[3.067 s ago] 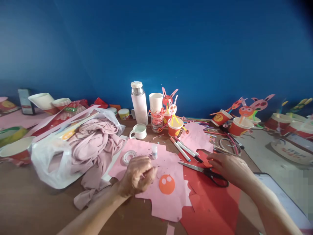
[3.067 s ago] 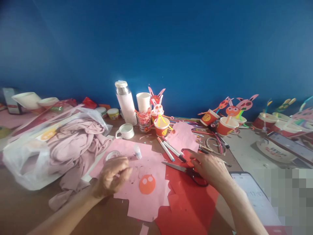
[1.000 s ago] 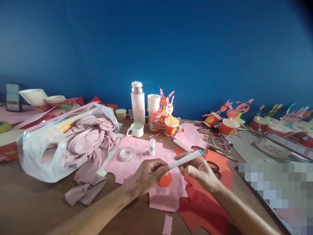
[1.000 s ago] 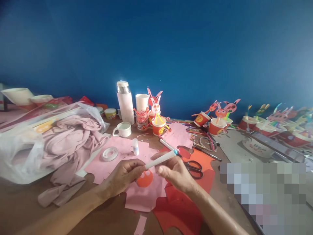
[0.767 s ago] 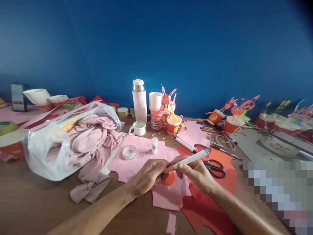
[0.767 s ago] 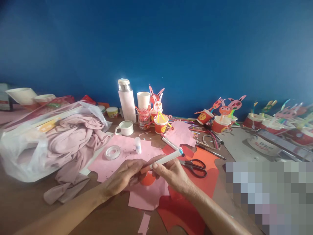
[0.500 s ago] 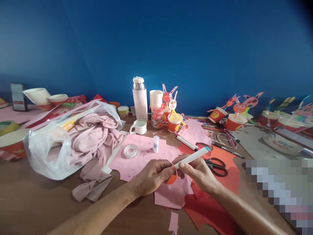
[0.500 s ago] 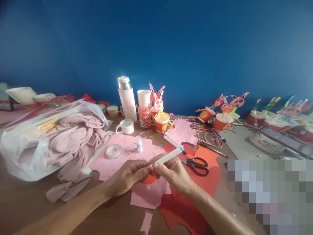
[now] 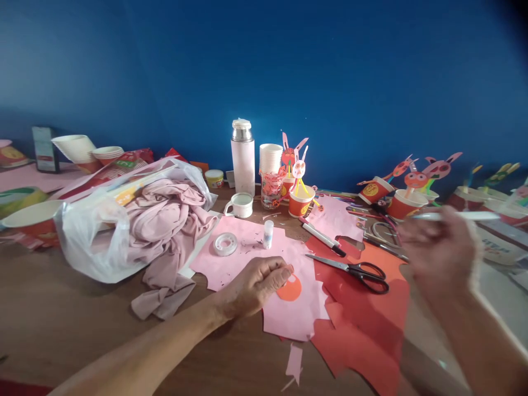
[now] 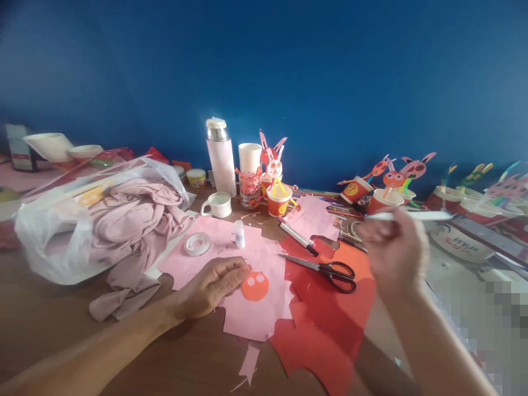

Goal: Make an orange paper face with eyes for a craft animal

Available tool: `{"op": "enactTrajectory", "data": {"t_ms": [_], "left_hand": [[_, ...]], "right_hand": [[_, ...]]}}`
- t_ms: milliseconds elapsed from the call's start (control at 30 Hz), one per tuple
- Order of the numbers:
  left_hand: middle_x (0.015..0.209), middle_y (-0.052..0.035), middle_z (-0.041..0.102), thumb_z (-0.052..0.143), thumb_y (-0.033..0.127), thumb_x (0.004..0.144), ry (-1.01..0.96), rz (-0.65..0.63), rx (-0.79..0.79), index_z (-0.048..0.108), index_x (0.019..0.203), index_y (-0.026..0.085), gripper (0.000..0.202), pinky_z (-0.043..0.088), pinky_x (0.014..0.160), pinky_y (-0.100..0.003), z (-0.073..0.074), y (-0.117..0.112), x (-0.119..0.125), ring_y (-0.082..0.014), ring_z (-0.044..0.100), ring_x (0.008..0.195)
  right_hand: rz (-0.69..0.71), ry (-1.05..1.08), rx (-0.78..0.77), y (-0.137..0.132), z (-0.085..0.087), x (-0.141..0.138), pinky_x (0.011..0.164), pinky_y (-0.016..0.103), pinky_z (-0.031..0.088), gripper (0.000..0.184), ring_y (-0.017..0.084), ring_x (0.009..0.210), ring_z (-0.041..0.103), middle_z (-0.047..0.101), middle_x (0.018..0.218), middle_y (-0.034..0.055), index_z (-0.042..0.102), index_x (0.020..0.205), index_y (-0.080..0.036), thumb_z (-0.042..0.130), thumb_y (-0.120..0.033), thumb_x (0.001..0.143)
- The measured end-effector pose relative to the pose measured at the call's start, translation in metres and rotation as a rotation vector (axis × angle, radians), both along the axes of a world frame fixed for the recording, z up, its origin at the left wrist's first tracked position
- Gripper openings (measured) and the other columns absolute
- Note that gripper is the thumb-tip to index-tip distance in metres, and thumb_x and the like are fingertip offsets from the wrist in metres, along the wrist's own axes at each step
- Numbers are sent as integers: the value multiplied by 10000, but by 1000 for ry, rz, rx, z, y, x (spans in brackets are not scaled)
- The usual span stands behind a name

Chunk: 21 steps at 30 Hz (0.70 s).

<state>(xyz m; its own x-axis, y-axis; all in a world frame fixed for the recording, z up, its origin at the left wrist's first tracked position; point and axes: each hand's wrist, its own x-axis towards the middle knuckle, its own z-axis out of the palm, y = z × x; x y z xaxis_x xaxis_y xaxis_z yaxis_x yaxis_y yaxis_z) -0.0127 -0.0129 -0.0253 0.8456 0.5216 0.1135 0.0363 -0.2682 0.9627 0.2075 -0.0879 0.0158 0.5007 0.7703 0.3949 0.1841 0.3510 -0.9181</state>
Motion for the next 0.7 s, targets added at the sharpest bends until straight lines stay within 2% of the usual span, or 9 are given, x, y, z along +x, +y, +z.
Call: {"op": "enactTrajectory", "data": {"t_ms": [67,167,200,367,433,500,533,633,700], "left_hand": [[588,43,343,377,407,885,7,-34,43,419,661,161,335,262,498,-215,0,-1,4,-84,315,541],[613,29,404,373,356,888,11,-95,150,472,700,146,299,299,519,-209,8,-7,12,-86,359,560],[616,29,412,372,338,892,26,-110,184,496,721,140,289,304,518,-205,12,-9,14,-83,363,556],[639,33,472,341,252,918,184,-257,367,550,1039,154,260,315,495,-182,25,-23,10,-72,381,526],[659,21,517,339,204,912,212,-338,526,551,999,159,233,326,502,-181,20,-31,6,-78,417,545],[666,8,547,365,168,886,197,-381,749,536,847,152,176,336,504,-192,9,-41,0,-86,441,549],[635,15,545,374,159,876,188,-357,850,514,791,159,163,335,495,-200,3,-45,-2,-88,435,526],[632,18,551,415,197,861,237,-117,1034,464,744,177,128,378,517,-220,-12,-56,-11,-109,470,546],[649,4,557,413,205,851,159,49,1126,472,760,177,112,398,512,-230,-17,-56,-16,-124,500,569]], "right_hand": [[-6,179,87,2,0,13,372,185,271,313,28,345,268,307,372,-97,533,494,-214,655,-433,681],[81,256,38,6,-16,13,420,217,347,191,69,417,431,479,450,-42,653,643,-177,675,-365,670],[99,277,35,7,-21,11,420,219,347,195,72,410,429,465,431,-48,656,646,-177,670,-370,671],[192,312,-4,8,-33,5,429,213,358,170,81,429,445,498,447,-41,645,656,-185,649,-348,702],[223,310,-20,6,-33,4,448,214,380,149,90,458,469,526,483,-37,641,696,-194,652,-342,706],[247,306,-45,3,-34,2,482,221,411,141,104,504,506,565,538,-25,640,732,-194,664,-330,706],[257,293,-64,1,-35,0,507,229,429,142,113,532,526,587,574,-15,640,750,-192,667,-327,711],[290,222,-124,-4,-41,-11,605,259,478,153,138,628,576,630,696,13,630,799,-195,630,-344,762],[323,168,-187,-6,-44,-21,641,271,492,164,146,677,597,642,749,21,618,837,-204,580,-361,809]]}}
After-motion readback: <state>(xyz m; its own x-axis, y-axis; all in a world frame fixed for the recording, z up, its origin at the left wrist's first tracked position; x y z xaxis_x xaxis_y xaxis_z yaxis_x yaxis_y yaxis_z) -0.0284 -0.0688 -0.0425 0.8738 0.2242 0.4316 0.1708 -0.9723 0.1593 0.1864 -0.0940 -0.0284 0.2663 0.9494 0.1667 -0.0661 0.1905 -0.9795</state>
